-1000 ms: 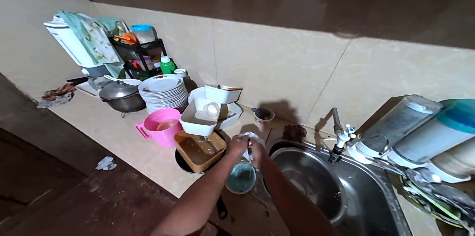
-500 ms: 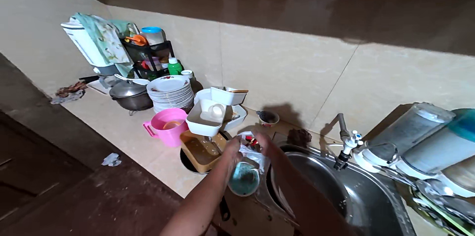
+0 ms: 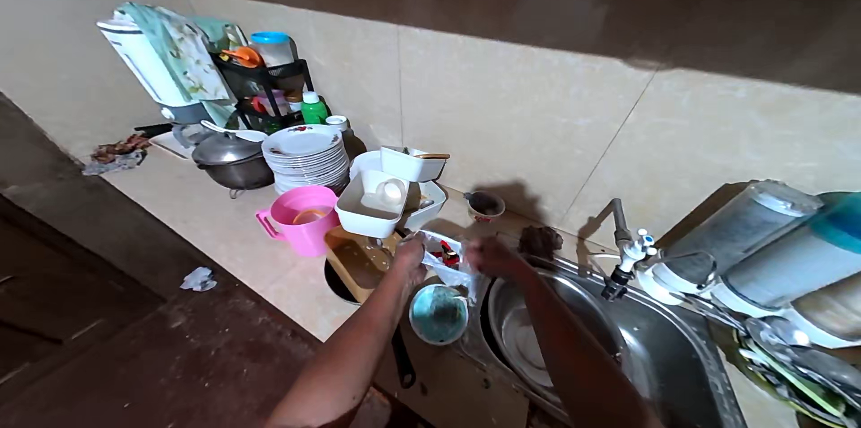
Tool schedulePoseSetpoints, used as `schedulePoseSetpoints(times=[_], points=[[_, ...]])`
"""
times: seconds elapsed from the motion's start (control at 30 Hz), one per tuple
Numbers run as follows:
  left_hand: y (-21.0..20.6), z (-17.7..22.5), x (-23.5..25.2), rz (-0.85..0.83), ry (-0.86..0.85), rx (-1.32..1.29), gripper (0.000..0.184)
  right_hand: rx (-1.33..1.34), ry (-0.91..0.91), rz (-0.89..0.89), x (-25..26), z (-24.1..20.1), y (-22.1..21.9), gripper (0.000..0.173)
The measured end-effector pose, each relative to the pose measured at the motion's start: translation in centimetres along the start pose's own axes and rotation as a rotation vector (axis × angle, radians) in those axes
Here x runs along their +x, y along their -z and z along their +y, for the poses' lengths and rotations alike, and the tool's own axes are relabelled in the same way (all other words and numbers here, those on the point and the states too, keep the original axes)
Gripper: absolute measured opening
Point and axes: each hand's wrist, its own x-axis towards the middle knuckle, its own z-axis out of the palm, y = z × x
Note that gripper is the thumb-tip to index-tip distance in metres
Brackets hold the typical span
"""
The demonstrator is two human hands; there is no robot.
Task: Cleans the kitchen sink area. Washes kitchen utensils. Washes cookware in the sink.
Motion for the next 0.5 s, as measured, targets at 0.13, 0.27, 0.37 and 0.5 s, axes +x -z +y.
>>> schedulePoseSetpoints(times=[0.13,0.27,0.37,0.5], points=[[-0.1,-0.8,0.3,0.0,0.003,0.047,0.03,-0.323,-0.103,-0.172,0.4,5.4,-5.4,0.049],[-0.6,-0.8,0.0,-0.005,0.014,0.072,0.031,-0.098,-0.169,-0.042,0.1,7.6,-8.0,0.037],[-0.6,-0.5,-0.2,-0.003,0.013,0.1,0.03,0.045,-0.201,0.057,-1.0,7.3,-6.4,0.029],[-0.7,-0.8,-0.5,-0.02,0.017,0.093,0.031,-0.044,-0.08,0.239,-3.6,2.8,-3.5,0.029]])
